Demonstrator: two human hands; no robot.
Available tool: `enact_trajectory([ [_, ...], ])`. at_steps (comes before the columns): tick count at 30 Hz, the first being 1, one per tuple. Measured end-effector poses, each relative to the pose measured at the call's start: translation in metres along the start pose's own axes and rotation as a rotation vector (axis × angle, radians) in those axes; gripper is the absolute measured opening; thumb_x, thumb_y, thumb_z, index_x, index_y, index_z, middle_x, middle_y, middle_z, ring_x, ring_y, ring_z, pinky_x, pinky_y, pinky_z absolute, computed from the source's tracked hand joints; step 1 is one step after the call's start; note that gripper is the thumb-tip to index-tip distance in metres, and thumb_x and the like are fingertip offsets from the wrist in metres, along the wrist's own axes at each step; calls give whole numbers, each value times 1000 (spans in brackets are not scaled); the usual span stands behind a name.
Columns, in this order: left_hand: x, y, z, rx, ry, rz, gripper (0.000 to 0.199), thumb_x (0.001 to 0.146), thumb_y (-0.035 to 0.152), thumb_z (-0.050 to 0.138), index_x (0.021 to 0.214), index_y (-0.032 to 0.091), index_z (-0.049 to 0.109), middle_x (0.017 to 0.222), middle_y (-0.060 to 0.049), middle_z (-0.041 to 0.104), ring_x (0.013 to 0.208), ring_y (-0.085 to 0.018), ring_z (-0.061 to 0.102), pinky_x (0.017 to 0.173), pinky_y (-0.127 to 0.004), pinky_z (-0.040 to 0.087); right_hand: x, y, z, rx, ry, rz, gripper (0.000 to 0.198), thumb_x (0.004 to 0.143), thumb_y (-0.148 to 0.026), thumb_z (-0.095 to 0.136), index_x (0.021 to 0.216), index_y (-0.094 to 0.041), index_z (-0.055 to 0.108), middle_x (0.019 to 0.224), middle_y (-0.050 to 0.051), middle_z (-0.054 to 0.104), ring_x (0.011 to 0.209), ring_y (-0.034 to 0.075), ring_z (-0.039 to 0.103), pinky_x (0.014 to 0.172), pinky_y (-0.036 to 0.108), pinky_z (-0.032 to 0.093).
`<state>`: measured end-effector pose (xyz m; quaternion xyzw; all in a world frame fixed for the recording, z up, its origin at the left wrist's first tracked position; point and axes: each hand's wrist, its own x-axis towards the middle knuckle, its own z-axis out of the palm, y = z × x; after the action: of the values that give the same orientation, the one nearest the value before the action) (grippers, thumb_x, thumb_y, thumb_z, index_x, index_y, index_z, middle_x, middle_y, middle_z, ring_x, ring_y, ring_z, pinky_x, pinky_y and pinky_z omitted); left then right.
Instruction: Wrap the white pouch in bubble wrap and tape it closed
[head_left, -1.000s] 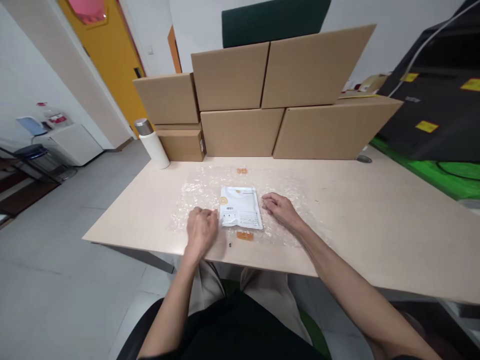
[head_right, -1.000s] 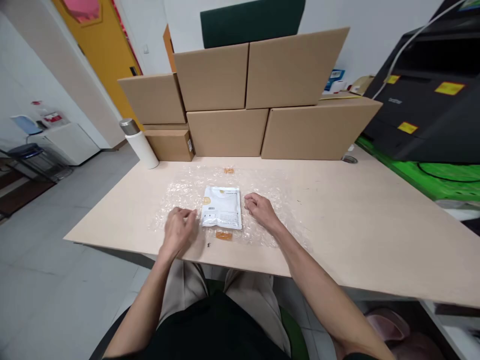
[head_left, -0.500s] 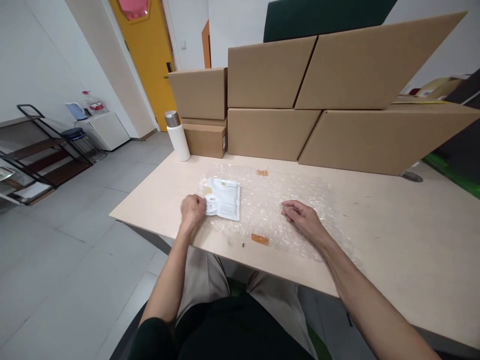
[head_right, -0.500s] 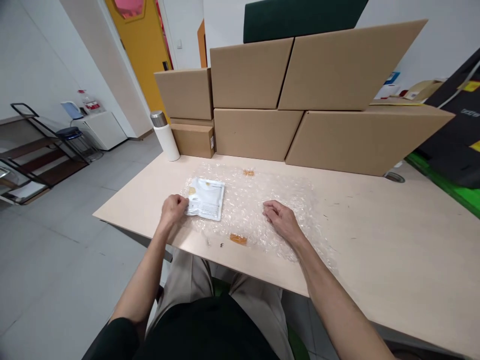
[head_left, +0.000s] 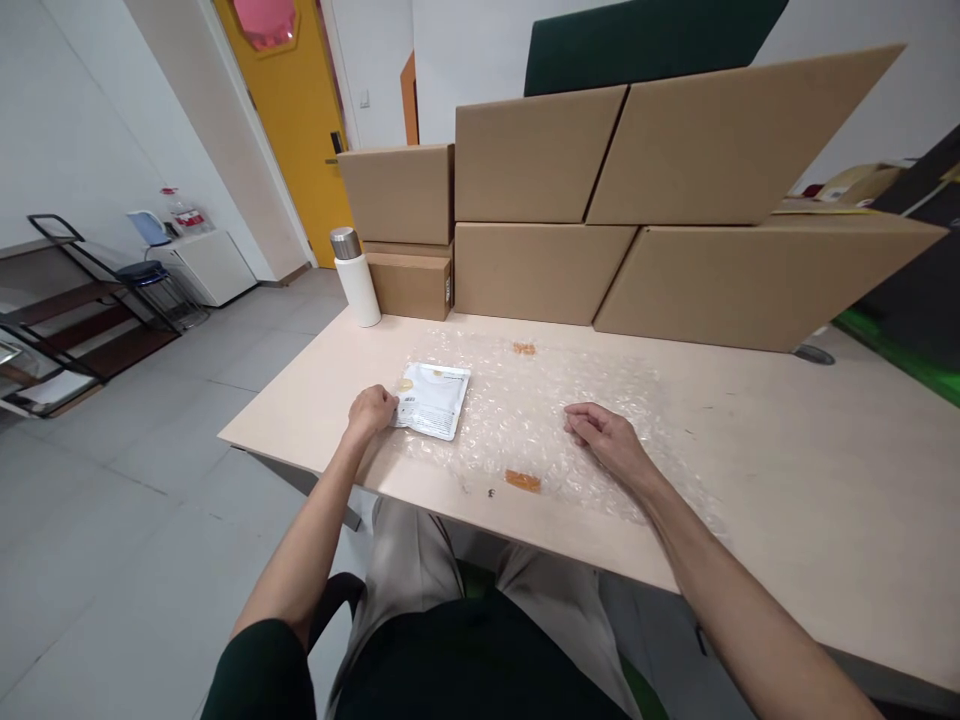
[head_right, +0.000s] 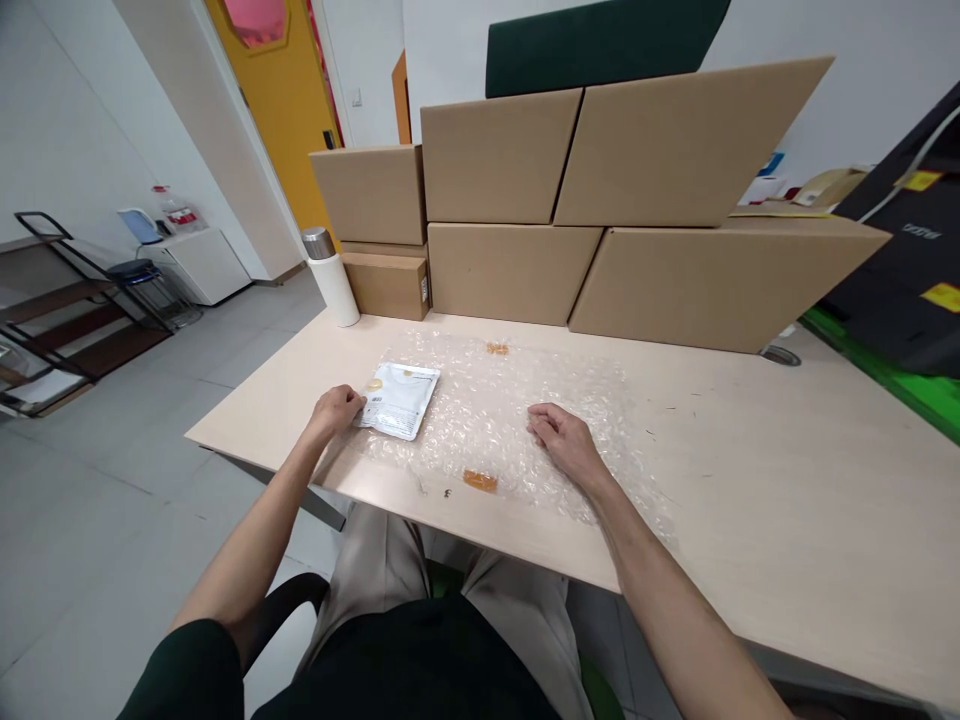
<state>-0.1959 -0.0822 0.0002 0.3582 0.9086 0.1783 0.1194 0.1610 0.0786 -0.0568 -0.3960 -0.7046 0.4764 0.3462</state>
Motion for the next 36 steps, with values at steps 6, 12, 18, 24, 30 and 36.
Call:
enact_trajectory([
  [6,-1,-6,0,-82,29,11,15,83,29,54,77,17,61,79,-3,67,76,-17,61,64,-25,39,1,1,0,15,1,-2,34,76,-46,62,95,-19,66,72,3,67,59,15,57,61,31,46],
  [12,-13,13,-19,-115,108,95,22,79,19,56,101,19,57,82,-1,64,76,-17,59,65,-25,40,2,0,2,11,-5,-25,30,75,-41,60,93,-18,65,71,2,65,55,13,52,58,29,42],
  [18,-40,85,-52,88,134,418,45,76,3,49,116,23,53,83,-1,61,82,-22,60,75,-30,42,3,-1,2,47,-25,-2,28,75,-40,61,92,-18,65,70,1,64,55,12,51,58,29,42],
  [24,-76,168,-40,360,7,658,48,79,-3,47,123,16,52,107,-12,61,94,-27,64,83,-37,46,4,-5,1,184,-55,12,27,71,-41,69,86,-18,65,68,0,63,60,13,55,56,26,41],
  [30,-120,215,19,542,-151,807,50,84,1,49,132,15,45,112,-17,61,100,-27,67,80,-34,51,9,-12,-6,418,33,81,37,65,-44,75,90,-18,65,72,2,67,53,11,53,48,23,38],
  [36,-130,220,91,481,-176,852,65,81,5,58,144,10,40,118,-23,58,107,-29,64,83,-33,51,10,-17,-9,456,162,-35,39,70,-47,72,97,-19,67,83,2,70,61,11,56,56,25,43],
])
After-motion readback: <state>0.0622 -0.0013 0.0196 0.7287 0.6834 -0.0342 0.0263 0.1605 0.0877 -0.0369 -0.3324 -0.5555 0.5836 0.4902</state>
